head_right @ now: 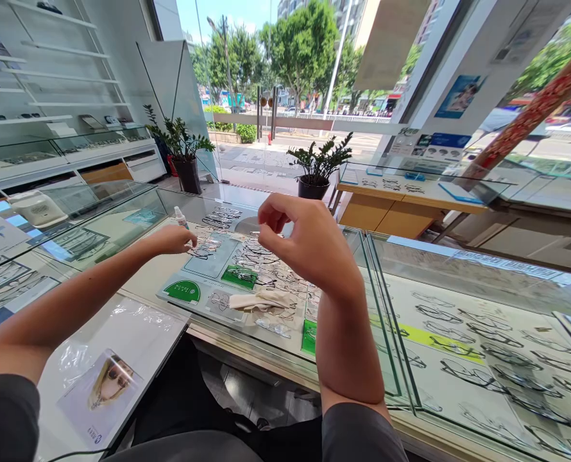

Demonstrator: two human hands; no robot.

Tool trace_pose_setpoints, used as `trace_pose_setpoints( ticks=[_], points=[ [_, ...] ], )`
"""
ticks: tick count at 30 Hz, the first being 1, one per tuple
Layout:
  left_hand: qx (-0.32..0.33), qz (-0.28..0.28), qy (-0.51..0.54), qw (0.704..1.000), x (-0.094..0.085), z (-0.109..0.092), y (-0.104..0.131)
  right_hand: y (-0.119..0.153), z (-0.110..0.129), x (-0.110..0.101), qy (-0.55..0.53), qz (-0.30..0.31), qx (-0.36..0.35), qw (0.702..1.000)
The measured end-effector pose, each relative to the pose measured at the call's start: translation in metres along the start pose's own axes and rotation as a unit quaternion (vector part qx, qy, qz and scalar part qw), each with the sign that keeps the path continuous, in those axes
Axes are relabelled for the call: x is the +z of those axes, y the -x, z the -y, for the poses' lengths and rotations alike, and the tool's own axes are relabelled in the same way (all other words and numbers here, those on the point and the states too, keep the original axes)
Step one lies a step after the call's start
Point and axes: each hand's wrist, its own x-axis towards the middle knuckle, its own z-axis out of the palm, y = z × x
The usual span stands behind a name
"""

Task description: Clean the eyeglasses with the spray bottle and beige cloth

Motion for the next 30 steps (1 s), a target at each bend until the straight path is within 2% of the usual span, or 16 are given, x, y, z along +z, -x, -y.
trace_pose_setpoints(
  ticks=[3,8,12,15,18,21,23,25,28,30],
  points=[
    [-0.010,-0.014,0.009,1.000,0.000,0.001,-0.010,0.000,-0.001,0.001,0.002,0.000,-0.004,1.000],
    [-0.014,-0.024,0.021,0.999,0.005,-0.009,-0.030,0.000,-0.003,0.003,0.011,-0.016,-0.013,1.000],
    [-0.019,-0.049,0.036,0.998,0.002,-0.013,-0.031,0.001,-0.005,0.002,0.019,-0.018,-0.026,0.999],
    [-0.024,-0.080,0.051,0.995,-0.013,-0.008,-0.022,0.002,-0.007,0.001,0.018,-0.007,-0.036,0.999],
    [-0.024,-0.112,0.068,0.991,-0.038,-0.004,-0.007,0.003,-0.007,0.001,0.018,-0.006,-0.038,0.999],
    [0.007,-0.150,0.155,0.976,-0.065,-0.011,0.005,0.003,-0.005,0.001,0.018,-0.003,-0.040,0.999],
    [0.055,-0.187,0.271,0.943,-0.080,-0.026,0.008,0.003,-0.005,0.002,0.017,0.002,-0.044,0.999],
    [0.101,-0.221,0.383,0.891,-0.090,-0.050,0.007,0.000,-0.006,0.005,0.014,0.007,-0.046,0.999],
    [0.125,-0.232,0.540,0.800,-0.092,-0.094,-0.004,-0.005,-0.019,0.016,-0.008,0.008,-0.041,0.999],
    [0.157,-0.227,0.617,0.737,-0.088,-0.124,-0.017,-0.006,-0.038,0.028,-0.017,-0.002,-0.029,0.999]
  ],
)
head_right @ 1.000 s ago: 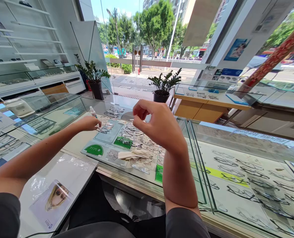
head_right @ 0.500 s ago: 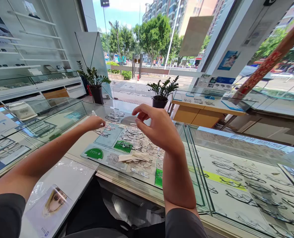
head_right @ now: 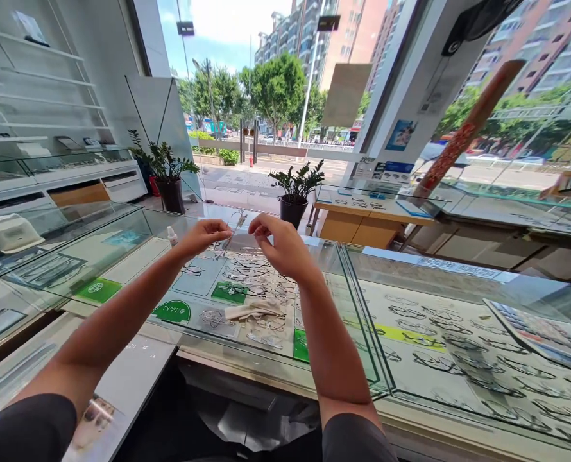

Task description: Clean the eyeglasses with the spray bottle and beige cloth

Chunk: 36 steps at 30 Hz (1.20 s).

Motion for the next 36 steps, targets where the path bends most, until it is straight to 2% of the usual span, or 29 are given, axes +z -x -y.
trace_pose_setpoints(
  ticks=[3,6,9,11,15,19,22,26,36],
  points=[
    [0.004,-0.007,0.115,0.993,0.041,0.016,-0.014,0.008,-0.041,0.018,-0.028,-0.019,0.036,0.999],
    [-0.026,-0.018,0.177,0.984,0.073,0.037,-0.025,0.026,-0.081,0.034,-0.089,-0.065,0.105,0.988],
    [-0.039,-0.023,0.205,0.978,0.094,0.056,-0.028,0.041,-0.109,0.047,-0.107,-0.093,0.136,0.981],
    [-0.042,-0.030,0.210,0.976,0.101,0.064,-0.023,0.047,-0.120,0.055,-0.123,-0.099,0.152,0.976],
    [-0.048,-0.039,0.206,0.977,0.099,0.070,-0.010,0.051,-0.129,0.072,-0.165,-0.087,0.172,0.967],
    [-0.055,-0.036,0.191,0.979,0.093,0.067,-0.003,0.052,-0.121,0.082,-0.187,-0.090,0.192,0.959],
    [-0.059,-0.039,0.182,0.981,0.093,0.064,-0.001,0.053,-0.108,0.082,-0.192,-0.117,0.209,0.952],
    [-0.065,-0.046,0.189,0.979,0.095,0.062,-0.001,0.052,-0.096,0.080,-0.185,-0.147,0.196,0.952],
    [-0.069,-0.050,0.190,0.978,0.096,0.064,0.002,0.055,-0.098,0.081,-0.138,-0.165,0.183,0.959]
  ],
)
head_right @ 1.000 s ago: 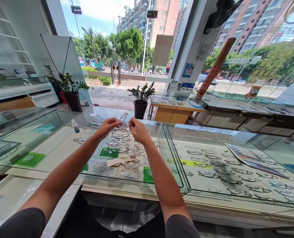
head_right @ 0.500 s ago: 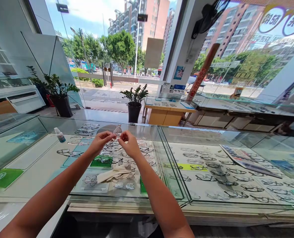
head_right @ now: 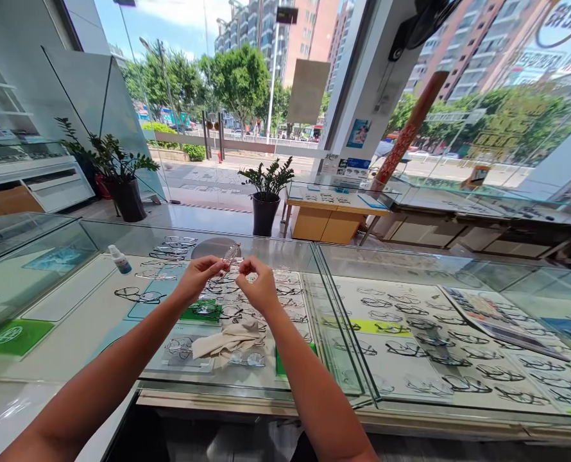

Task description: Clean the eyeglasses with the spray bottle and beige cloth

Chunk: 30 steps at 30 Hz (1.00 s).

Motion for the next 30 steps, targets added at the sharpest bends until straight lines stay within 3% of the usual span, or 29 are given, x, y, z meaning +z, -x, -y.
trace_pose_setpoints(
  ticks=[14,30],
  points=[
    [0.014,0.005,-0.009,1.000,0.0040,-0.0020,0.0010,-0.0017,0.0045,-0.0043,0.025,-0.003,-0.031,0.999],
    [0.022,-0.001,0.026,0.999,0.0095,0.0031,0.0051,-0.0047,0.0004,-0.0083,0.000,-0.014,-0.017,1.000]
  ],
)
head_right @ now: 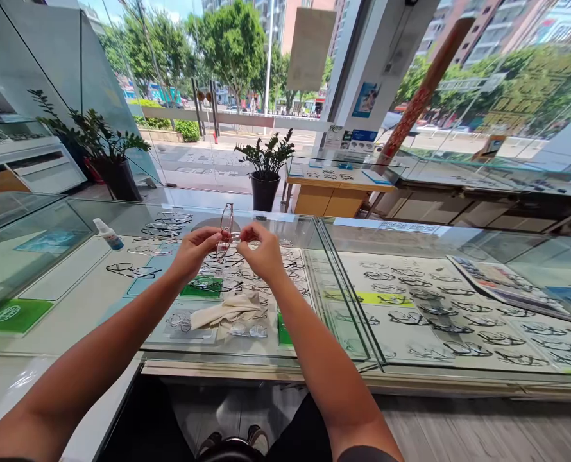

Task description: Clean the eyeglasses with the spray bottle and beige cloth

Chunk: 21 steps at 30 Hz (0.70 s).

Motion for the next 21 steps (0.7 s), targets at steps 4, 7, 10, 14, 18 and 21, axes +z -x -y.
trace_pose_setpoints(
  ticks=[4,7,10,14,18,21],
  points=[
    [0.006,-0.006,-0.013,1.000,0.000,-0.002,0.000,-0.001,-0.002,0.001,0.001,0.000,0.003,1.000],
    [0.011,-0.009,-0.020,1.000,0.001,-0.005,0.000,-0.001,-0.004,0.002,-0.024,0.015,0.007,1.000],
    [0.020,-0.007,-0.015,1.000,0.002,-0.008,0.001,-0.001,-0.004,0.004,-0.041,0.039,0.028,0.998],
    [0.042,0.000,-0.009,0.999,0.004,-0.010,0.001,0.002,-0.003,0.008,-0.044,0.054,0.037,0.997],
    [0.048,0.006,0.006,0.999,0.004,-0.008,0.000,0.002,-0.003,0.010,-0.056,0.051,0.025,0.997],
    [0.032,0.014,0.015,0.999,0.004,-0.006,0.000,0.003,-0.003,0.011,-0.061,0.045,0.026,0.997]
  ],
)
